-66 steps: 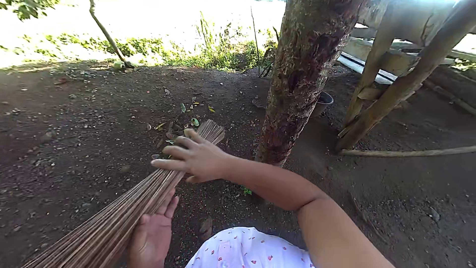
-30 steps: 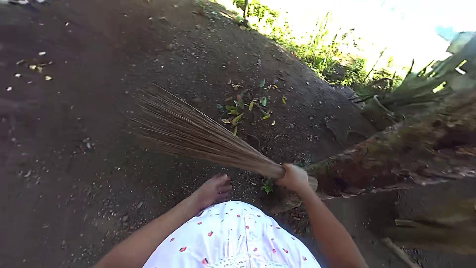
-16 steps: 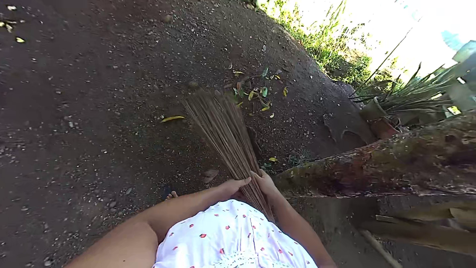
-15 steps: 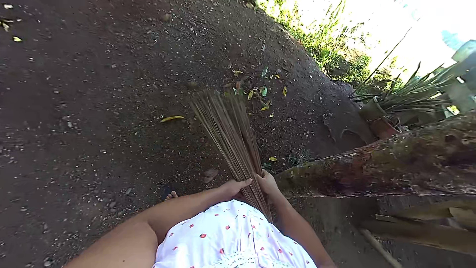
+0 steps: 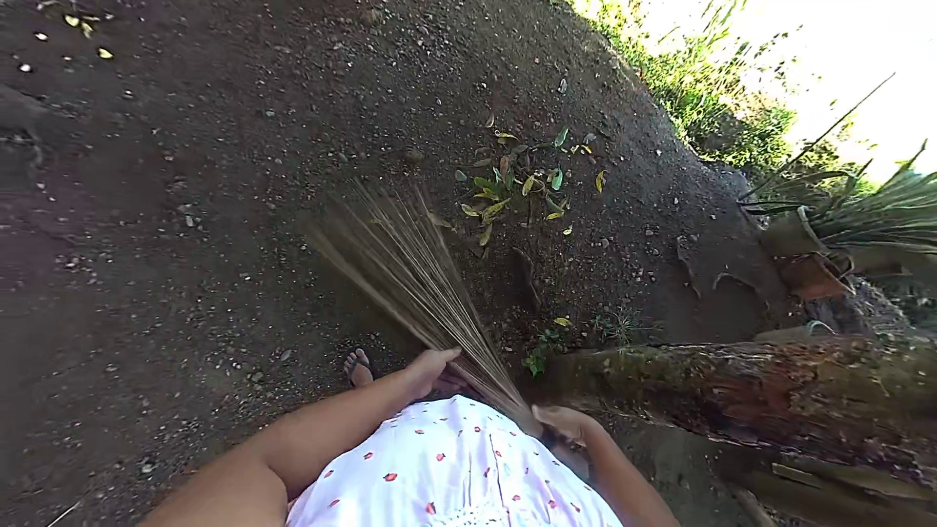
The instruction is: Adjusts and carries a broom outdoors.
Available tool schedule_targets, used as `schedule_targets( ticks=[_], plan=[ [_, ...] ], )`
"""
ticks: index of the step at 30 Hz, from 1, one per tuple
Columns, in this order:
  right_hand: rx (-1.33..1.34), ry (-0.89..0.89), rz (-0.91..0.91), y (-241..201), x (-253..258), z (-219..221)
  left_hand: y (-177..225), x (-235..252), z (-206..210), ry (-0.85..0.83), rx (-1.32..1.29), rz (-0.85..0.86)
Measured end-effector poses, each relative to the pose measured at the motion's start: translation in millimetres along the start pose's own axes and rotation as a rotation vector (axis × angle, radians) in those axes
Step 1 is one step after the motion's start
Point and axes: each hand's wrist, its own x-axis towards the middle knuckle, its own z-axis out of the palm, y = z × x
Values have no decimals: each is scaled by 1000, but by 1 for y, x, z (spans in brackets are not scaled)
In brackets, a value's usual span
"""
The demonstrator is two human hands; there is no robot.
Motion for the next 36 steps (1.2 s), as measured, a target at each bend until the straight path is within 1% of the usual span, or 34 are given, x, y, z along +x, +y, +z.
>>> schedule_targets(
  ticks=[2,3,5,7,9,11,13,14,17,18,19,20,22,24,26,27,29,30,31,32,34,36],
  plan=[
    [-132,-79,-73,-18,11,-1,14,11,-34,121,-112,-17],
    [-149,-121,-83,-39,15,-2,21,17,-50,183,-159,-34],
    [-160,-221,-80,-93,26,2,38,27,-86,297,-240,-56],
    [-145,-339,-140,-148,44,13,56,39,-132,412,-302,-55],
    [-141,-443,-176,-206,66,32,78,49,-182,492,-376,-48],
    [-100,-503,-163,-259,97,59,98,52,-230,536,-428,-24],
    [90,-525,-116,-301,130,86,116,50,-276,569,-383,29],
    [240,-536,-83,-317,143,99,122,46,-297,600,-297,64],
    [797,-622,-4,-347,174,133,123,30,-365,698,139,126],
    [959,-581,8,-353,177,139,116,22,-388,708,290,116],
    [1083,-500,20,-358,177,138,106,15,-411,707,413,93],
    [1180,-420,25,-359,177,129,94,6,-429,712,491,52],
    [1321,-292,10,-348,182,83,64,-13,-459,736,568,-88],
    [1395,-90,-100,-336,180,21,28,-29,-486,719,640,-253],
    [1391,101,-240,-332,174,-29,-1,-35,-507,624,732,-415],
    [1363,159,-301,-330,173,-41,-16,-33,-517,570,768,-476],
    [1300,210,-379,-326,173,-44,-33,-20,-531,484,802,-518],
    [1268,204,-383,-327,173,-38,-35,-8,-536,468,804,-495],
    [1221,188,-365,-330,172,-29,-28,6,-535,458,803,-460],
    [1169,169,-325,-335,171,-19,-13,18,-528,460,800,-410],
    [1106,90,-239,-346,161,-5,48,32,-491,460,802,-315],
    [1107,-80,-191,-351,144,-5,112,45,-449,464,794,-228]
  ],
)
